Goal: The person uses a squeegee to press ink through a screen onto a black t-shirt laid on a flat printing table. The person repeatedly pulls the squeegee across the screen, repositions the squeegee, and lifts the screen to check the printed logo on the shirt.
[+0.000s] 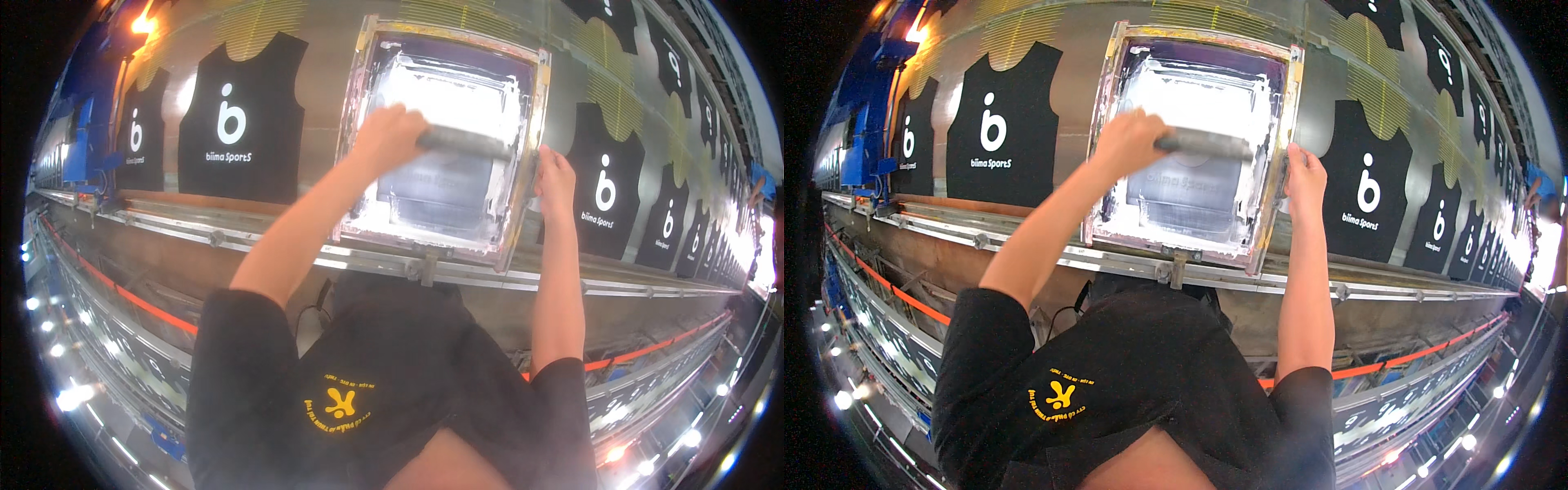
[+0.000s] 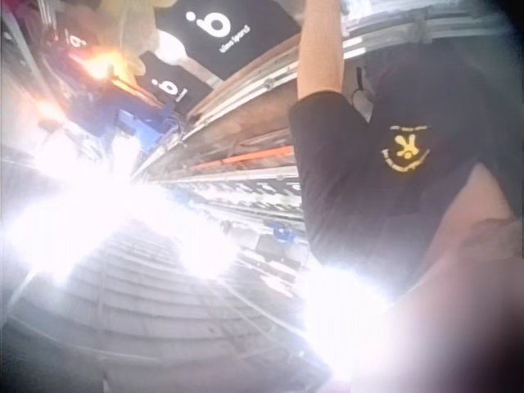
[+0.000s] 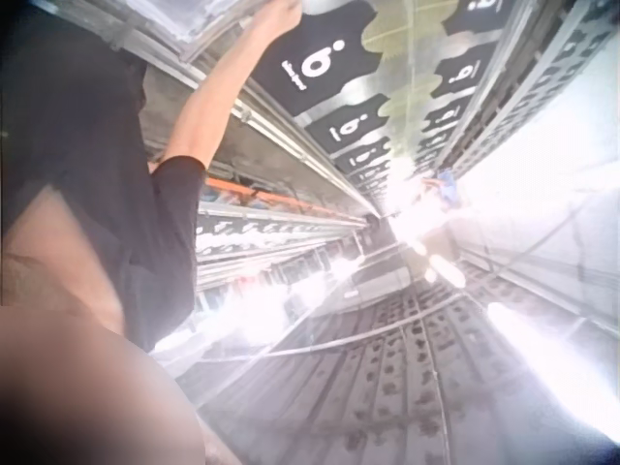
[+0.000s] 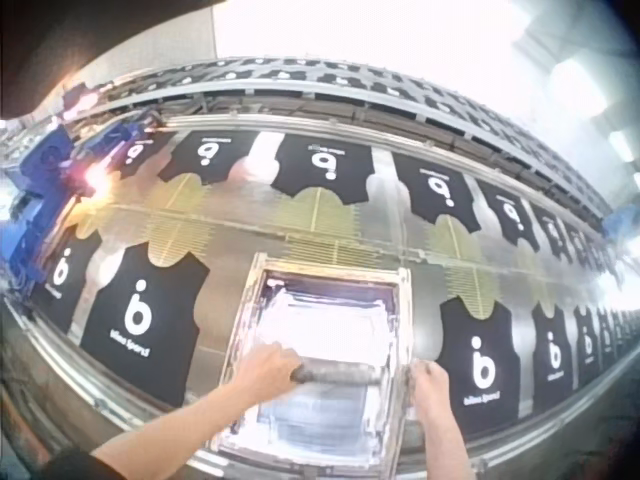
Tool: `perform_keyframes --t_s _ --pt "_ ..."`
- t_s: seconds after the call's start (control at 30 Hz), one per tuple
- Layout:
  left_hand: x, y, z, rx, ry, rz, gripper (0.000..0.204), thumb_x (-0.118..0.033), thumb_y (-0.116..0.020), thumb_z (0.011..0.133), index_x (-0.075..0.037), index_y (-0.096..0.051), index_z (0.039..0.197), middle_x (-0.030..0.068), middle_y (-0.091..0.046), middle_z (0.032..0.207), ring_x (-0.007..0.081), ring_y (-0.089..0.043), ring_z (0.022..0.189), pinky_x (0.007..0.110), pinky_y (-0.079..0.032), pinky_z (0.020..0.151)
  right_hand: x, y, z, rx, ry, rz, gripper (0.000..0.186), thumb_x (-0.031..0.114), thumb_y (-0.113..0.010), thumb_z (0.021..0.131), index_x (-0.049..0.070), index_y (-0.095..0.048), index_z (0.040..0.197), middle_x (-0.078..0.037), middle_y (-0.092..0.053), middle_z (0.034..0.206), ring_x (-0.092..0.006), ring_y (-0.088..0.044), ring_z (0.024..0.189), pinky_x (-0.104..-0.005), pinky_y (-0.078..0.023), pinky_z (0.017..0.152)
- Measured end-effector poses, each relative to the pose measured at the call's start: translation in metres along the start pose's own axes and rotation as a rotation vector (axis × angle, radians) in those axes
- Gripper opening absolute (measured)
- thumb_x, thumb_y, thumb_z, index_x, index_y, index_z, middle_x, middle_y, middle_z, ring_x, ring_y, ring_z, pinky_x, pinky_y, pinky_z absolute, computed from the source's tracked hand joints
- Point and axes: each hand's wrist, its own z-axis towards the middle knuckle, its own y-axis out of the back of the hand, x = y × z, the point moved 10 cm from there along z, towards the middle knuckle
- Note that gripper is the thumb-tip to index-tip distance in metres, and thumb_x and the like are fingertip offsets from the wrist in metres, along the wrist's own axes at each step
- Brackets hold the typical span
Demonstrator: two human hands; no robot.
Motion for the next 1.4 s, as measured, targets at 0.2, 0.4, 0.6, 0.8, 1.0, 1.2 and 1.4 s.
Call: perform_keyframes --t_s 0.2,0.4,0.6,0.8,1.0,1.2,1.4 --pt "-0.073 -0.002 -0.164 -0.090 -0.086 -0.065 0.055 -0.010 -0.085 0.060 -0.015 -0.072 0.113 0.0035 -0.070 0.106 0.0279 -0.065 0.101 0.041 -0.053 0.085 0.020 -0.005 -0.010 0.081 0.060 0.033 0.039 0.027 -0.073 0.100 0.000 -0.066 0.127 0.005 -0.049 0.071 -0.0046 -0.039 0.054 -0.0248 -0.030 0.047" --pt "-0.098 -0.035 -0.175 -0.054 -0.054 -0.177 0.014 -0.010 -0.068 0.076 -0.010 -0.069 0.090 0.0103 -0.069 0.096 0.0323 -0.065 0.103 0.046 -0.053 0.095 -0.064 0.042 -0.012 0.246 0.064 0.191 0.026 0.016 -0.064 0.104 0.004 -0.063 0.128 0.007 -0.057 0.080 -0.0023 -0.049 0.062 -0.0206 -0.035 0.052" --pt "-0.096 -0.030 -0.160 0.256 0.031 0.126 0.039 -0.038 -0.087 0.071 -0.014 -0.077 0.099 0.0053 -0.074 0.100 0.0289 -0.068 0.105 0.044 -0.053 0.091 0.001 0.005 -0.105 -0.031 0.908 -0.911 0.073 0.038 -0.080 0.092 -0.007 -0.055 0.143 -0.030 -0.063 0.134 -0.0445 -0.059 0.125 -0.0526 -0.046 0.108" --pt "-0.027 0.064 -0.168 -0.156 0.147 -0.301 0.047 -0.046 -0.085 0.077 -0.012 -0.079 0.109 0.0083 -0.076 0.108 0.0326 -0.069 0.108 0.045 -0.053 0.094 -0.045 -0.115 -0.207 0.377 1.080 -1.092 0.047 0.020 -0.085 0.081 0.001 -0.070 0.121 -0.021 -0.072 0.109 -0.0428 -0.067 0.101 -0.0528 -0.049 0.091" --pt "0.186 0.231 -0.334 -0.858 0.595 -0.398 0.023 -0.028 -0.084 0.089 -0.009 -0.079 0.102 0.0064 -0.077 0.108 0.0244 -0.073 0.101 0.038 -0.058 0.090 -0.034 -0.091 -0.203 0.111 0.886 -1.134 0.035 0.010 -0.083 0.074 0.006 -0.075 0.107 -0.016 -0.070 0.094 -0.0409 -0.067 0.092 -0.0515 -0.050 0.083" --pt "0.412 0.322 -0.606 -1.709 1.023 -0.440 0.039 -0.036 -0.067 0.105 0.000 -0.072 0.120 0.0084 -0.076 0.110 0.0164 -0.067 0.103 0.033 -0.053 0.094 -0.039 -0.085 -0.204 -0.108 0.770 -1.351 0.034 0.010 -0.081 0.073 0.009 -0.076 0.106 -0.015 -0.069 0.108 -0.0400 -0.066 0.103 -0.0520 -0.052 0.088" --pt "0.577 0.344 -0.712 -1.712 1.211 -0.390 0.049 -0.048 -0.049 0.111 -0.012 -0.057 0.080 -0.0016 -0.050 0.073 0.0148 -0.051 0.072 0.035 -0.043 0.063 -0.050 -0.106 -0.199 -0.289 0.623 -1.474 0.033 0.014 -0.081 0.077 0.016 -0.078 0.109 -0.015 -0.068 0.116 -0.0404 -0.067 0.107 -0.0526 -0.056 0.088"
